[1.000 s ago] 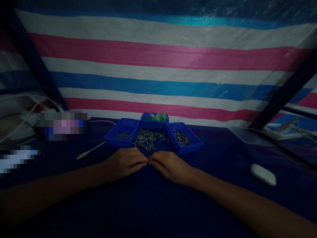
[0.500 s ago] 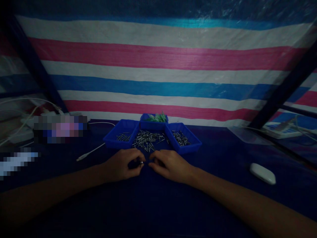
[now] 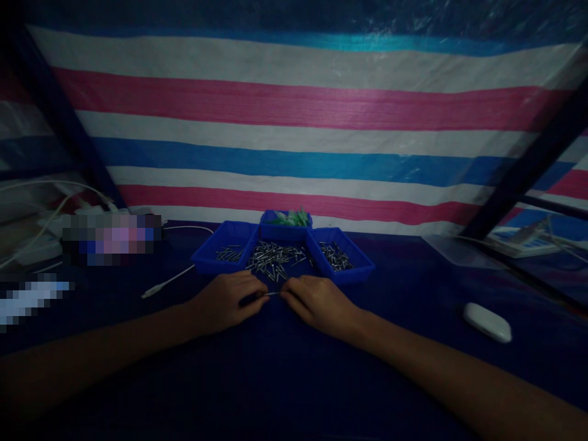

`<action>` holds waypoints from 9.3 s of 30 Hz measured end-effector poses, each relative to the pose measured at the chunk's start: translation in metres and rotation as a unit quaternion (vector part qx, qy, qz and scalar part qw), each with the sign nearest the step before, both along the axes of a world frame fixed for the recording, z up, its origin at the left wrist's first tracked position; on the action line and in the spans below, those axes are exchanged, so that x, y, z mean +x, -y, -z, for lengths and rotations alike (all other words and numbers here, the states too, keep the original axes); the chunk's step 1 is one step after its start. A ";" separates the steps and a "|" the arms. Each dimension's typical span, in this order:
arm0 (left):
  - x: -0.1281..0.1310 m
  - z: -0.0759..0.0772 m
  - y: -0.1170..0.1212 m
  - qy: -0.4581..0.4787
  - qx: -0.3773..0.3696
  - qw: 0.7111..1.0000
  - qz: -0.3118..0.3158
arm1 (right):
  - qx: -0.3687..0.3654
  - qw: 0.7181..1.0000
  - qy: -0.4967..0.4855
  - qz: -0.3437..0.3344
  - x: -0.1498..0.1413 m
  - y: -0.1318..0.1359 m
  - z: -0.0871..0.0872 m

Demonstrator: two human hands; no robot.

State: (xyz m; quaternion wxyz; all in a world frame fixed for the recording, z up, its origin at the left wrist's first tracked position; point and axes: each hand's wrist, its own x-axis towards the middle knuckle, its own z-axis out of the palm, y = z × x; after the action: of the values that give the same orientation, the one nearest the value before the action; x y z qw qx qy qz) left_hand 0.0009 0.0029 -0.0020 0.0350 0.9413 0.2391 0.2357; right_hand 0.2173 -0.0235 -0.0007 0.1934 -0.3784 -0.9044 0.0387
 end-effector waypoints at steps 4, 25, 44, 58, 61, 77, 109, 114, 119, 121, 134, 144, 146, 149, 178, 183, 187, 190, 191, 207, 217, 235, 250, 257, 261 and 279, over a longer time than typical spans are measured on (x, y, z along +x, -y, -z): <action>0.000 -0.001 0.000 -0.016 0.024 1.000 -0.007 | 0.005 1.000 0.010 0.021 0.001 -0.001 0.000; -0.003 -0.001 -0.001 -0.064 0.146 0.987 0.034 | 0.004 1.000 -0.016 -0.019 0.002 0.000 0.001; -0.001 -0.003 0.002 -0.068 0.113 0.991 -0.027 | 0.019 1.000 0.007 0.010 0.001 -0.002 0.002; -0.001 0.000 0.000 -0.072 0.101 0.992 -0.030 | 0.010 1.000 -0.011 -0.005 0.001 -0.002 -0.001; -0.002 0.002 -0.002 -0.073 0.114 0.991 -0.021 | 0.002 1.000 -0.024 -0.008 0.001 -0.002 -0.001; -0.001 0.001 -0.001 -0.084 0.106 0.990 -0.048 | 0.039 0.999 0.020 -0.003 0.003 -0.002 0.001; -0.003 0.001 -0.001 -0.116 0.051 0.990 -0.070 | -0.077 0.969 -0.225 0.065 -0.003 -0.002 0.005; -0.002 0.002 0.000 -0.128 0.053 0.985 -0.101 | 0.002 0.999 -0.051 -0.017 -0.003 0.001 0.003; -0.001 0.001 0.001 -0.138 0.050 0.982 -0.116 | 0.013 1.000 0.000 -0.022 -0.004 0.001 0.000; -0.001 0.002 0.001 -0.140 0.048 0.982 -0.114 | 0.017 1.000 0.009 -0.016 -0.003 0.000 -0.001; -0.001 0.002 -0.001 -0.136 0.031 0.986 -0.087 | 0.037 0.999 0.031 0.013 -0.005 0.002 -0.001; -0.002 -0.002 0.000 -0.139 0.037 0.989 -0.020 | 0.049 0.998 0.030 0.013 -0.005 0.003 -0.002; -0.002 -0.002 0.000 -0.135 0.037 0.990 -0.016 | 0.054 0.998 0.030 0.013 -0.005 0.003 -0.002; -0.003 -0.003 0.000 -0.138 0.045 0.989 0.005 | 0.066 0.997 0.041 0.016 -0.005 0.003 -0.001; 0.004 0.001 0.001 -0.127 0.039 0.990 -0.040 | 0.029 0.997 0.044 -0.047 -0.005 0.002 -0.004; 0.007 0.005 0.000 -0.107 0.025 0.994 -0.028 | 0.056 0.996 0.029 -0.056 -0.006 0.002 -0.002; 0.005 0.006 -0.001 -0.071 0.008 0.997 -0.026 | 0.071 0.997 0.026 -0.029 -0.005 0.001 -0.001; 0.004 0.006 -0.002 -0.056 0.003 0.998 -0.030 | 0.062 0.997 0.036 -0.025 -0.004 0.001 -0.001; 0.004 0.007 -0.002 -0.053 0.003 0.998 -0.029 | 0.059 0.997 0.038 -0.031 -0.004 0.001 -0.001; 0.003 0.003 0.001 -0.014 0.025 0.997 0.065 | 0.045 0.995 0.032 -0.084 -0.004 0.000 -0.002; 0.003 0.002 0.005 -0.007 -0.018 0.998 0.053 | 0.029 0.998 0.019 -0.059 -0.003 0.001 -0.002; -0.001 -0.001 0.004 -0.049 0.065 0.996 0.026 | -0.065 0.996 -0.046 -0.036 -0.008 0.003 -0.004; -0.005 -0.007 -0.004 -0.008 -0.066 0.997 0.035 | -0.099 0.991 -0.077 -0.045 -0.008 -0.001 -0.006; -0.005 -0.006 -0.003 -0.009 -0.108 0.992 0.059 | -0.099 0.992 -0.073 -0.042 -0.008 -0.002 -0.003; -0.003 -0.004 -0.002 -0.011 -0.105 0.992 0.063 | -0.091 0.993 -0.067 -0.037 -0.008 -0.002 -0.001; 0.001 -0.001 0.000 0.003 -0.086 0.995 0.046 | -0.095 0.993 -0.060 -0.028 -0.007 0.001 -0.003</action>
State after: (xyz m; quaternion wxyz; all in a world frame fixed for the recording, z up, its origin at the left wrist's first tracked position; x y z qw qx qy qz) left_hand 0.0022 0.0027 -0.0013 0.1276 0.9440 0.2150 0.2153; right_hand 0.2100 -0.0245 0.0021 0.2096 -0.3665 -0.8936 0.1525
